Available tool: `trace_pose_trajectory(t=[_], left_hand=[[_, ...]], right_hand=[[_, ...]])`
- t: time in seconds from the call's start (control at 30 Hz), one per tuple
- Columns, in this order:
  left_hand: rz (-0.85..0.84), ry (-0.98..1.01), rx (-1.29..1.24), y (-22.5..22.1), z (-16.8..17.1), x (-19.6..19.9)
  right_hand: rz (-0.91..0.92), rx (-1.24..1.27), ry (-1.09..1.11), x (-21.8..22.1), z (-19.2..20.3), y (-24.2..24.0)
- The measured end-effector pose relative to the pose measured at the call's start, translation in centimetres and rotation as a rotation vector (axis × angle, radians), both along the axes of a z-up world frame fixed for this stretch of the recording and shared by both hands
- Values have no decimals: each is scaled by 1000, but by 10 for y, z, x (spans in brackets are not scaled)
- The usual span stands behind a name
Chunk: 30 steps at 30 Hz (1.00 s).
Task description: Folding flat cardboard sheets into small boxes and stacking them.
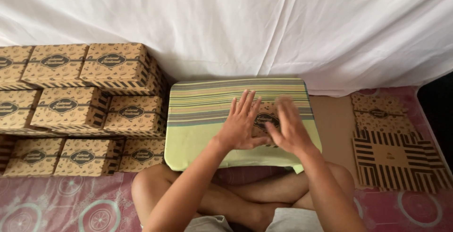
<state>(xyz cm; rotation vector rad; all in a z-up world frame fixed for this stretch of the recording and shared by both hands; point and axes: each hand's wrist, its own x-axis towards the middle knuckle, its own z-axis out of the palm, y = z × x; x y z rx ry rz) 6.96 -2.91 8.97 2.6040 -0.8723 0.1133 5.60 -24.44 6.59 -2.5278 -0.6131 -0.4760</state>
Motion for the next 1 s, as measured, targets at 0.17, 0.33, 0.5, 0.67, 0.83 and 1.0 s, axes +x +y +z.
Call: trace_pose_trajectory(t=[0.17,0.33,0.5,0.67,0.83,1.0], left_hand=[[0,5,150,-3,-43,25],[-44,-139,228,-2,-34,24],[-16,-49,381,-9,-41,27],[-60,-113,252,-2,-41,24],[-84,-109,244,-1,-45,27],[-96,84,-11,5,-27,22]], right_hand=[[27,-179,41,7,-16,0],[64,-284,175,10,-10,-5],[3,-466,466,9,11,1],[1,-405,475,3,27,7],[-15,-370,504,5,22,6],[53,19,407,-1,11,-12]])
